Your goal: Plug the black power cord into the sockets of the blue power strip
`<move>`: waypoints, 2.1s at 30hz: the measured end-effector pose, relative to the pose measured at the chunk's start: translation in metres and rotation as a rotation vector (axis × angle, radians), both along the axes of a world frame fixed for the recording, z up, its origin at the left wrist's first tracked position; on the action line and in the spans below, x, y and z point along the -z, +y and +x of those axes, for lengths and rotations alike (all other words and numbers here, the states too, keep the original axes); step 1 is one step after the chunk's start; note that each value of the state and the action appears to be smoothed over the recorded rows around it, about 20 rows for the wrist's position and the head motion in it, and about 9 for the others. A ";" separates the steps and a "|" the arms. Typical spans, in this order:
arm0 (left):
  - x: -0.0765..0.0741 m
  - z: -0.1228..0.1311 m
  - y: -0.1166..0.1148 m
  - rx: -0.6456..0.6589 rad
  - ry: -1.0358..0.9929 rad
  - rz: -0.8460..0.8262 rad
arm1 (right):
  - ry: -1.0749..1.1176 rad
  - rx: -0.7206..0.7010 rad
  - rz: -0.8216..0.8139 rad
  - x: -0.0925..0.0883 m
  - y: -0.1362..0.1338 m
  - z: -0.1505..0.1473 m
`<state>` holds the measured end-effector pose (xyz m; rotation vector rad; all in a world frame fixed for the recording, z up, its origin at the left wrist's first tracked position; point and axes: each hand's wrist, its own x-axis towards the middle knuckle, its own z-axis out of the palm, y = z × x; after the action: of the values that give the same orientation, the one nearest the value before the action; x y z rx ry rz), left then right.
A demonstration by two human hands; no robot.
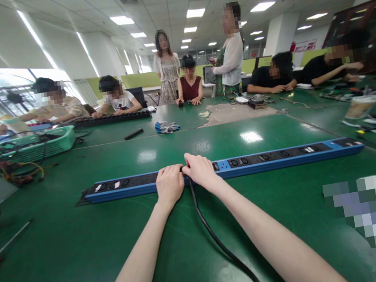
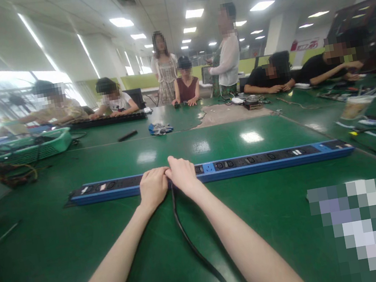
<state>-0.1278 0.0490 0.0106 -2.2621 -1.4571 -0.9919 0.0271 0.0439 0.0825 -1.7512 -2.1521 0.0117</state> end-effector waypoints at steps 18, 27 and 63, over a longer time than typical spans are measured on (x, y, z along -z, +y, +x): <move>0.000 0.002 0.001 -0.004 -0.008 0.001 | -0.002 0.009 -0.024 -0.003 -0.005 -0.001; 0.000 0.003 0.001 0.004 -0.004 0.001 | 0.105 -0.008 -0.076 0.003 0.004 0.006; 0.004 0.005 0.005 -0.003 -0.014 -0.022 | 0.137 0.017 -0.055 -0.009 0.007 0.145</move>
<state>-0.1231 0.0544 0.0067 -2.2715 -1.4838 -0.9983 0.1724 0.0508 0.0917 -1.7452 -2.0569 0.1821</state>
